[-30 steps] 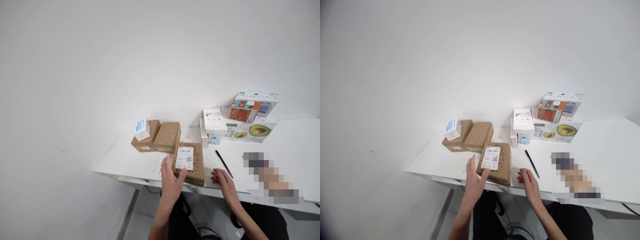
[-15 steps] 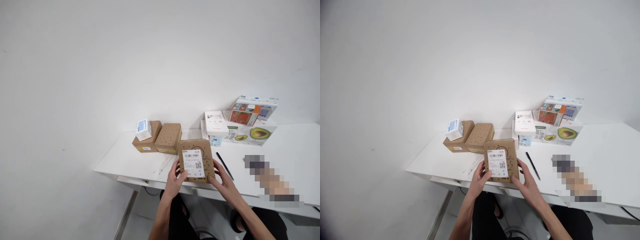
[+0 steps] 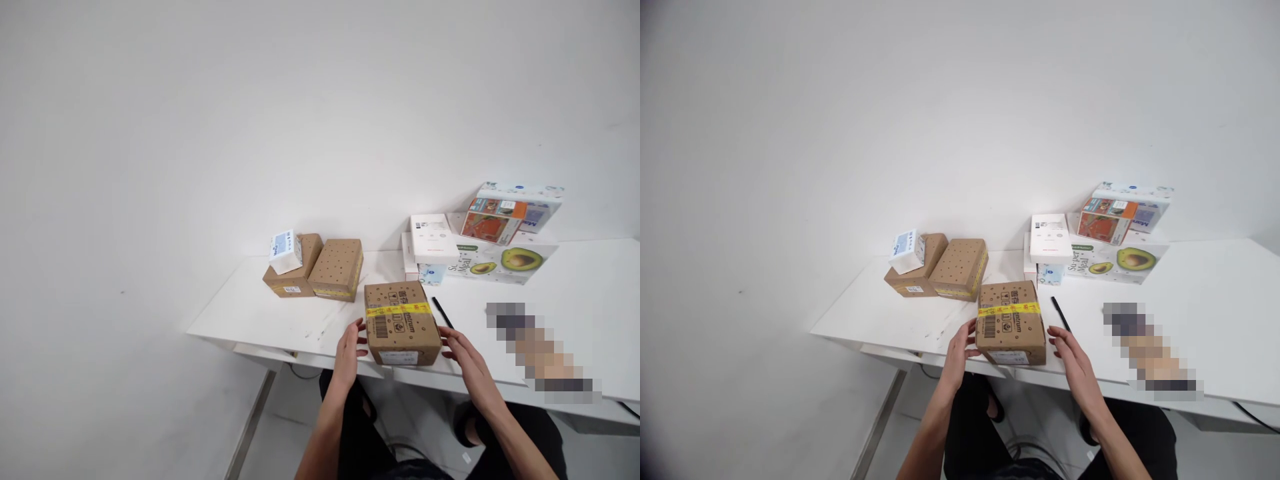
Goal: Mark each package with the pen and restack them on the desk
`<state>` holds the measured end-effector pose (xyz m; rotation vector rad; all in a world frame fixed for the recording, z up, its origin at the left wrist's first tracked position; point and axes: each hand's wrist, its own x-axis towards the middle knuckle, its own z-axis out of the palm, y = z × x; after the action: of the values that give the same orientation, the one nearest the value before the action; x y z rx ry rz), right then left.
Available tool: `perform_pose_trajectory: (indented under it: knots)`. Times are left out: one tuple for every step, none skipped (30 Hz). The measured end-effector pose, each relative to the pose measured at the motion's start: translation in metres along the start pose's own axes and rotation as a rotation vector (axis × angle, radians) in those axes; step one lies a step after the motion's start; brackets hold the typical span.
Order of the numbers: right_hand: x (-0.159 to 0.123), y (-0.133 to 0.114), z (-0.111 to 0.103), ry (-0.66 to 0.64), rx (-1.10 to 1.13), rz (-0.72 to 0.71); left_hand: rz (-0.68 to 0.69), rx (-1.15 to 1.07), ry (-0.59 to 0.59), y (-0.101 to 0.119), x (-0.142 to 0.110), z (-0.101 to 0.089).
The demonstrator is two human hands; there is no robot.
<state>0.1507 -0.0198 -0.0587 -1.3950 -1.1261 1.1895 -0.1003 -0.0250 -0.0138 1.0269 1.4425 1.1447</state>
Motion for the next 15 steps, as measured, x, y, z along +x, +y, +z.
perform_pose_trajectory:
  knots:
    - [0.001,-0.008,0.001,0.005,-0.027,-0.002,0.016,0.052,-0.002,0.005,0.002,0.0]
    - [0.001,-0.016,0.003,-0.003,-0.056,-0.021,0.04,0.094,-0.017,0.009,0.003,0.001]
    - [0.002,-0.024,0.005,-0.018,-0.082,-0.049,0.075,0.124,-0.036,0.014,0.004,0.003]
    - [0.003,-0.031,0.008,-0.037,-0.103,-0.082,0.119,0.142,-0.052,0.019,0.004,0.004]
    - [0.003,-0.037,0.009,-0.061,-0.115,-0.116,0.161,0.145,-0.066,0.023,0.003,0.006]
    - [0.004,-0.042,0.01,-0.089,-0.114,-0.149,0.196,0.132,-0.08,0.026,0.002,0.008]
    - [0.004,-0.045,0.011,-0.123,-0.104,-0.179,0.222,0.106,-0.093,0.027,0.0,0.009]
    - [0.004,-0.047,0.01,-0.16,-0.087,-0.207,0.237,0.07,-0.107,0.026,-0.002,0.01]
    - [0.004,-0.046,0.01,-0.195,-0.063,-0.231,0.244,0.025,-0.118,0.024,-0.005,0.011]
    - [0.003,-0.044,0.008,-0.225,-0.036,-0.247,0.249,-0.023,-0.129,0.019,-0.007,0.011]
    - [0.003,-0.04,0.007,-0.245,-0.009,-0.255,0.254,-0.071,-0.139,0.014,-0.009,0.012]
    - [0.002,-0.035,0.005,-0.249,0.017,-0.252,0.257,-0.116,-0.148,0.008,-0.011,0.012]
    - [0.002,-0.029,0.004,-0.239,0.038,-0.237,0.25,-0.159,-0.157,0.002,-0.013,0.013]
    - [0.001,-0.022,0.002,-0.216,0.052,-0.215,0.236,-0.196,-0.168,-0.004,-0.015,0.013]
    - [0.0,-0.016,0.001,-0.184,0.053,-0.19,0.215,-0.228,-0.176,-0.009,-0.017,0.014]
